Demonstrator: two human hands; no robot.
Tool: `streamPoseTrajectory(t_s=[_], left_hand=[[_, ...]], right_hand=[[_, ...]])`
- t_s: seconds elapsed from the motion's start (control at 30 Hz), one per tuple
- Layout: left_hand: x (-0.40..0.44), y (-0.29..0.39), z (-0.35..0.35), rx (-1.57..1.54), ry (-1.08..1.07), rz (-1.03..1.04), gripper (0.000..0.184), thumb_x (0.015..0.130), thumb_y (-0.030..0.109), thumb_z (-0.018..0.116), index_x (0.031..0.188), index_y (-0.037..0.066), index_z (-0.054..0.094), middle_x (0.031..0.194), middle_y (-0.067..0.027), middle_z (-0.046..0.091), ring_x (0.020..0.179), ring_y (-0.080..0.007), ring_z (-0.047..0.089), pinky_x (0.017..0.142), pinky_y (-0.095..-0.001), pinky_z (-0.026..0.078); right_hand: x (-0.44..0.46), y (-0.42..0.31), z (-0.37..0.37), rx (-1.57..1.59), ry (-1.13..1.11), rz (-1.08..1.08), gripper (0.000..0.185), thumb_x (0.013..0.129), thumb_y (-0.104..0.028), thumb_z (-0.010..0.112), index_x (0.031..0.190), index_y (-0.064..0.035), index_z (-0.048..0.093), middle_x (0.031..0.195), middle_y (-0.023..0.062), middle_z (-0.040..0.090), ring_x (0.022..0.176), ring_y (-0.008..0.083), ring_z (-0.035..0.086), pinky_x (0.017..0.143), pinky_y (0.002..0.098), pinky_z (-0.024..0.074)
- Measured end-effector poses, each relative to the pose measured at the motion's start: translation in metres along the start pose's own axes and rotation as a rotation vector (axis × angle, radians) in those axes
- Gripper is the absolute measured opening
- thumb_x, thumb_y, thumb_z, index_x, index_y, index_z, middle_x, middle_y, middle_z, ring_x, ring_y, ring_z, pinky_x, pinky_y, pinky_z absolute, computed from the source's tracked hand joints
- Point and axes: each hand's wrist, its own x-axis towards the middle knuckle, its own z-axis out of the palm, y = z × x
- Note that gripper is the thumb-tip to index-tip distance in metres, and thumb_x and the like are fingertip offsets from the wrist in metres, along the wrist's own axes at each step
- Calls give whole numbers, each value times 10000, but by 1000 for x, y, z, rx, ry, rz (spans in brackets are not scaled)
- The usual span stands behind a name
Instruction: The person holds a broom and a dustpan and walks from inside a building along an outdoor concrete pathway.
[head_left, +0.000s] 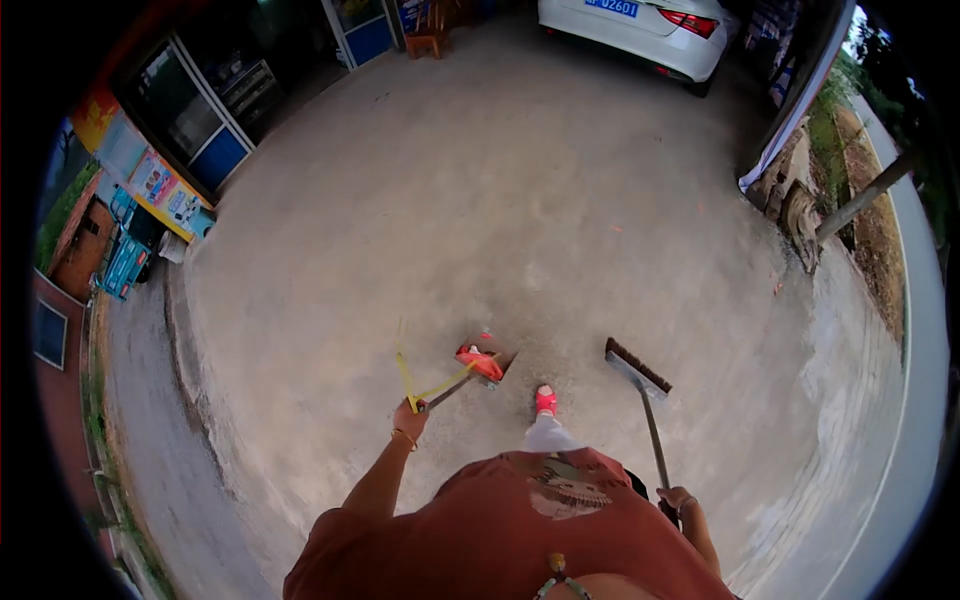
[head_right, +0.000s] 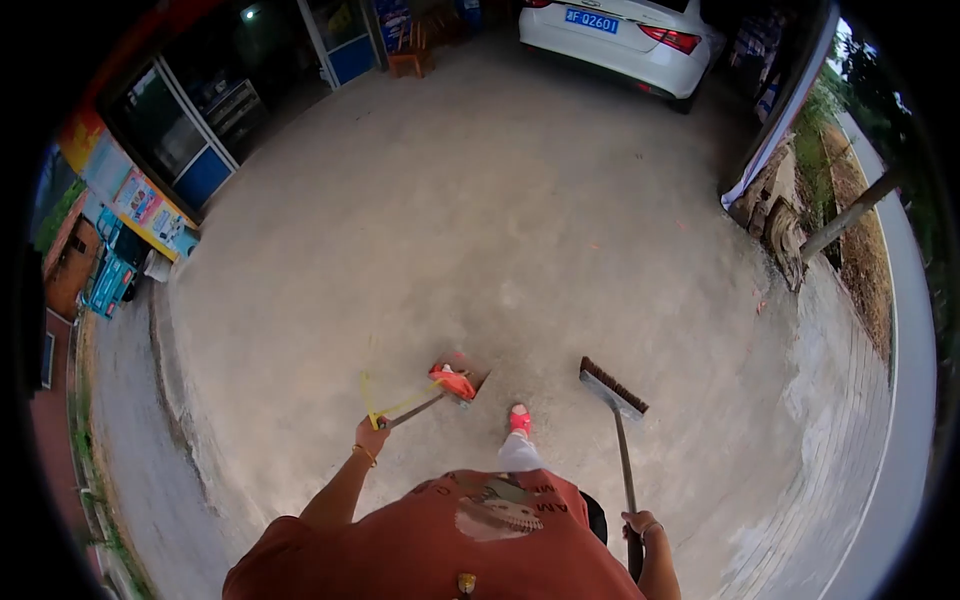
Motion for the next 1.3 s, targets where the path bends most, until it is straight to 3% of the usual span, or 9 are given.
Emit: streamPoseTrajectory(t_s=[0.07, 0.23, 0.37, 0.53, 0.7, 0.8, 0.9, 1.0, 1.3], left_hand=[[38, -6, 5, -41, 45, 31, 143, 677, 135, 641, 782, 59, 581, 681, -102, 601, 632, -240, 585, 572, -325, 457], [132, 102, -5, -211, 140, -69, 174, 651, 16, 616, 817, 35, 568, 698, -48, 577, 621, -156, 537, 583, -270, 440], [76, 75, -16, -210, 245, -77, 187, 662, -1, 600, 844, 29, 574, 749, -70, 600, 681, -165, 567, 616, -275, 454], [107, 86, -17, -132, 296, -86, 201, 668, 65, 602, 864, 32, 575, 772, -125, 607, 692, -259, 587, 640, -321, 463], [255, 85, -20, -138, 305, -262, 165, 661, 108, 612, 809, 38, 592, 705, -111, 609, 660, -257, 585, 615, -321, 454], [371, 32, -8, -207, 289, -282, 96, 685, 97, 620, 759, 48, 585, 593, -20, 543, 550, -124, 517, 515, -260, 420], [479, -4, -19, -335, 267, -394, 86, 675, 89, 623, 746, 55, 587, 595, -4, 534, 538, -101, 492, 490, -244, 398], [546, -21, -45, -229, 312, -379, 133, 666, 133, 630, 755, 44, 586, 652, -90, 592, 596, -183, 562, 562, -303, 444], [730, -24, -113, -42, 323, -416, 132, 662, 142, 610, 749, 51, 570, 663, -131, 596, 620, -279, 579, 564, -347, 453]], right_hand=[[14, -79, -8, -191, 25, -28, 273, 785, -232, 597, 687, 10, 519, 566, 112, 542, 456, 228, 539, 434, 369, 471], [84, -314, -59, -209, -4, -101, 296, 796, -259, 597, 672, -6, 507, 555, 95, 529, 449, 210, 531, 416, 357, 470], [100, -376, -52, -288, -81, -167, 290, 783, -274, 604, 710, -5, 523, 590, 99, 539, 469, 218, 535, 443, 355, 481], [77, -437, -18, -286, -83, -283, 307, 780, -273, 598, 668, -5, 501, 562, 103, 534, 449, 212, 532, 425, 351, 471], [86, -556, 55, -188, -214, -331, 281, 790, -260, 591, 725, -8, 486, 572, 86, 511, 458, 197, 514, 432, 341, 467], [117, -653, 105, -190, -264, -307, 267, 798, -245, 585, 758, -1, 483, 581, 91, 514, 456, 200, 514, 425, 339, 461], [142, -754, 166, -272, -223, -336, 260, 800, -231, 581, 757, 7, 485, 572, 101, 514, 456, 203, 519, 420, 343, 465], [145, -834, 209, -426, -184, -331, 266, 797, -230, 583, 750, 14, 486, 564, 104, 515, 444, 205, 518, 411, 342, 466], [124, -1059, 341, -733, -231, -387, 243, 802, -212, 559, 748, 14, 489, 585, 99, 527, 457, 191, 523, 416, 342, 459]])
